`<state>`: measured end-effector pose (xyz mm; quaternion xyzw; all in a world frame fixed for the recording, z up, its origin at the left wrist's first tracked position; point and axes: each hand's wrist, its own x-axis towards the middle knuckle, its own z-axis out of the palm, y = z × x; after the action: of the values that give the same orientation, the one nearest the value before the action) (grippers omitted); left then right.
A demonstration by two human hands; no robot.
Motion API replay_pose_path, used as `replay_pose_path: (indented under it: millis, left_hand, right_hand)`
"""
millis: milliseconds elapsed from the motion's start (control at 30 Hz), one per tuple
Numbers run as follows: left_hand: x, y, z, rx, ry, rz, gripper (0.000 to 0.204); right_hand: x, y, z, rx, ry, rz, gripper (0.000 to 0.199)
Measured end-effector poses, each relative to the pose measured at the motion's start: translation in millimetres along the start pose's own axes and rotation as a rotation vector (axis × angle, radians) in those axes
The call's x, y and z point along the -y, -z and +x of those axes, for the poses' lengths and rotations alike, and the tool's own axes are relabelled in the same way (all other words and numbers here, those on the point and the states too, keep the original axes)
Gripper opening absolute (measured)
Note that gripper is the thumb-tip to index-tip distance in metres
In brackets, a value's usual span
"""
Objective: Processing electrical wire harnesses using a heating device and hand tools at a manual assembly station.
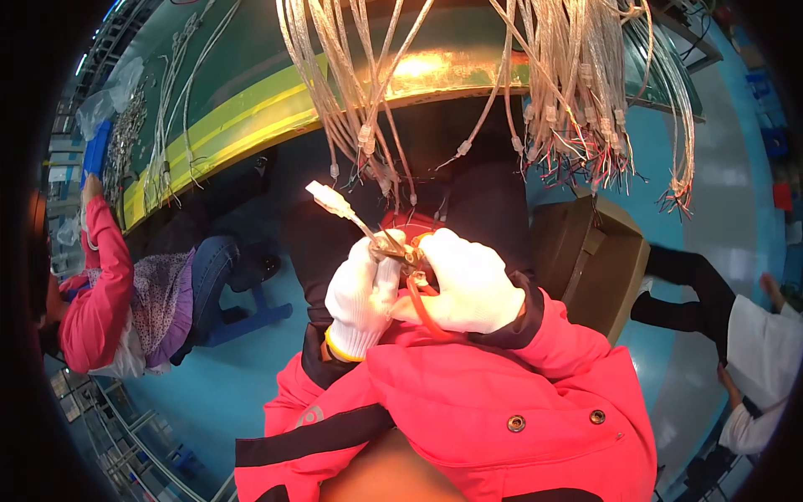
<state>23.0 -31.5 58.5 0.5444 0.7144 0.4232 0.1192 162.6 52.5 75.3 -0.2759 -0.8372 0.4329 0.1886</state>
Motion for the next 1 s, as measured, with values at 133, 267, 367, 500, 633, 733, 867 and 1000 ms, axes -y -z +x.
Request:
replay_pose_path:
  millis: [133, 267, 367, 500, 633, 733, 867, 1000]
  left_hand:
    - [-0.5, 4.9, -3.5, 0.179, 0.089, 0.022, 0.016]
    - [3.9, 5.3, -6.1, 0.253, 0.128, -0.376, 0.018]
    - [8.0, 13.6, -5.9, 0.396, 0.185, -0.538, 0.017]
    - [15.5, 19.3, -7.1, 0.583, 0.519, -1.049, 0.019]
    - [6.8, 1.8, -7.8, 0.331, 0.36, -0.743, 0.021]
    - [-1.1, -13.0, -13.0, 0.09, 0.237, -0.542, 0.022]
    - [-5.1, -11.4, -19.1, -0.073, 0.317, -0.651, 0.023]
    - [-5.0, -0.8, -21.6, -0.012, 0.423, -0.686, 0.022]
  right_hand:
    - [-4.4, -0.3, 1.3, 0.042, 0.033, -0.025, 0.039]
    - [-6.6, 4.9, 0.6, 0.175, -0.037, 0.07, 0.033]
    - [-6.3, 11.6, -1.5, 0.317, -0.124, 0.205, 0.035]
    - [-8.8, 16.3, -8.2, 0.558, -0.546, 0.86, 0.026]
    - [-12.0, 3.4, -13.1, 0.483, -0.671, 0.858, 0.02]
    - [-12.6, -17.6, -15.8, 0.112, -0.231, 0.47, 0.021]
    - [-13.2, -23.3, -14.2, 0.048, -0.035, 0.375, 0.022]
    - [-8.2, -17.6, -19.1, 0.335, -0.442, 0.806, 0.023]
